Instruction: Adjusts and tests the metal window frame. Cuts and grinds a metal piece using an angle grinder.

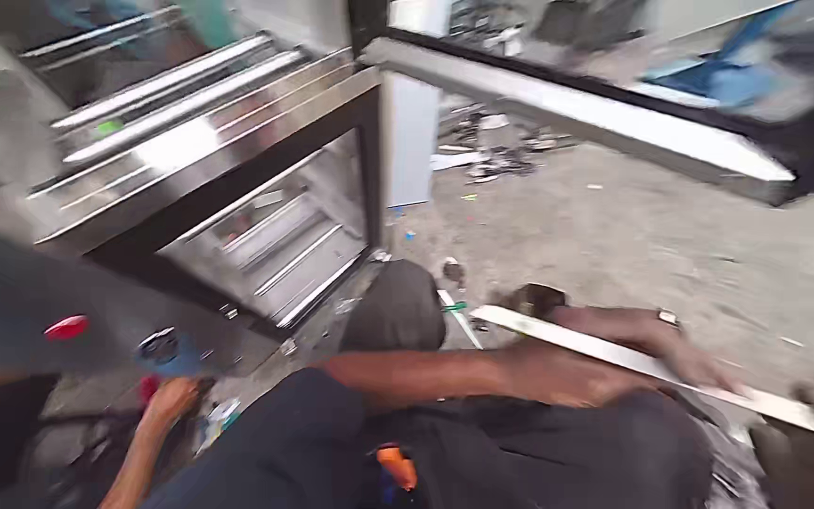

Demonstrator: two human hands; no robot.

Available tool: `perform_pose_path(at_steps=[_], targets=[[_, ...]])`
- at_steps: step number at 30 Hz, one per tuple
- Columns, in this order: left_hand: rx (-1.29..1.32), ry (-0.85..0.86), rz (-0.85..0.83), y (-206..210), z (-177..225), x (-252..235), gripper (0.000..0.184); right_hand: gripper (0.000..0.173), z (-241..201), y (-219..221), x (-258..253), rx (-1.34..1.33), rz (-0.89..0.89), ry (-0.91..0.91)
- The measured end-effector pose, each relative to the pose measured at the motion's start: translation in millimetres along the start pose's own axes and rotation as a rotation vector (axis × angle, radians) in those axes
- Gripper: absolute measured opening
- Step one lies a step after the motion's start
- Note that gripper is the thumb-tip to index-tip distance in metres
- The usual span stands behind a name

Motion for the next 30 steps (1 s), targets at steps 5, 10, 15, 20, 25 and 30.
perform_pose_path(at_steps=[5,10,15,20,25,30], targets=[[0.113,-0.38,0.254,-42.3,7.5,30.1,0.039,0.029,-20.0,57.2,-6.4,-0.071,0.109,-0.082],[-0.888,0.112,-0.28,-23.7,66.9,47.8,0.016,0.041,-92.1,94.1,-10.9,0.304,-0.012,-0.415],[-1.122,0.222,-0.223,-61.6,68.2,-12.8,0.046,0.037,-164.8,147.9,-21.1,0.63,-0.095,-0.581],[-0.93,0.345,-0.159,-56.9,50.4,-55.5,0.041,0.036,-222.5,194.0,-52.5,0.666,-0.117,-0.578],[-0.898,0.418,-0.102,-46.0,45.8,-122.4,0.04,0.049,-280.7,230.5,-77.5,0.899,0.148,-0.761],[-0.867,0.452,-0.043,-36.1,45.0,-193.2,0.039,0.08,-346.5,249.6,-118.2,1.202,0.537,-1.139]])
Point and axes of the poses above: each hand's wrist, its own x-axis away from the middle knuckle, its own y-axis out of the palm, z = x × y, the point moved 4 cm from there along -x, towards the middle knuckle, and after that the axes turned 11 degrees about y, right-handed, at the moved point
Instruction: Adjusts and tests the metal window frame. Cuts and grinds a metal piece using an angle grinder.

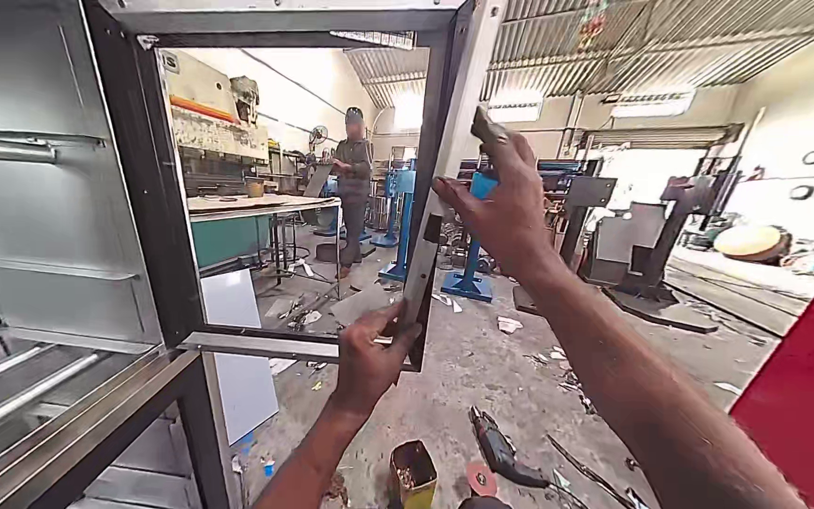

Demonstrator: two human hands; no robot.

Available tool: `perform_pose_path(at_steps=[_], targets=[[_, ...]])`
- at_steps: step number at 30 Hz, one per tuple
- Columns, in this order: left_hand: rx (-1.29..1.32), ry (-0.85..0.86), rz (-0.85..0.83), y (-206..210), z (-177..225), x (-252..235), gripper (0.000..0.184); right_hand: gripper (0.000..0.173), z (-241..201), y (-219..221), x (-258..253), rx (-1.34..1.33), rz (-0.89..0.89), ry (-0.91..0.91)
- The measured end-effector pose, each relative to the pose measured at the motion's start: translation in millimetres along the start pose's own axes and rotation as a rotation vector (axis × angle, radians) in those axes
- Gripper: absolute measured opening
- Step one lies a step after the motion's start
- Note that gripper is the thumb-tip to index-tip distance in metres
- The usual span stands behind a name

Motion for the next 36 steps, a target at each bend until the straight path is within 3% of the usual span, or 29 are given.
perform_pose_path(at_steps=[7,17,24,28,30,33,36], targets=[[0.077,-0.069,0.035,16.2,-15.8,-10.6,0.039,0.076,10.0,26.9,-24.0,-0.255,-0.1,-0.013],[0.044,-0.095,0.006,17.7,-12.1,-8.0,0.04,0.076,16.1,33.7,-26.3,-0.227,-0.082,0.01],[-0.077,-0.185,0.002,23.1,-16.0,-14.7,0.037,0.074,17.4,35.9,-32.1,-0.307,-0.113,0.03],[-0.296,-0.256,-0.072,15.0,-7.4,-19.8,0.039,0.074,11.8,32.4,-30.0,-0.223,-0.171,0.08],[-0.23,-0.244,-0.066,18.4,-3.6,-23.4,0.039,0.067,14.9,29.9,-35.0,-0.194,-0.159,0.077],[-0.091,-0.22,-0.032,18.2,1.0,-18.3,0.039,0.041,16.6,33.5,-35.4,-0.197,-0.131,0.049],[-0.051,-0.211,-0.003,19.0,4.1,-17.7,0.041,0.03,13.6,31.8,-35.1,-0.172,-0.096,0.016]])
Point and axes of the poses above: each hand's wrist, its own x-axis away from the middle knuckle, its own y-axis out of the palm, z = x × y, the point moved 4 cm from there along -x, towards the middle knuckle, and after that the axes turned 11 degrees about y, right-handed, at the moved point
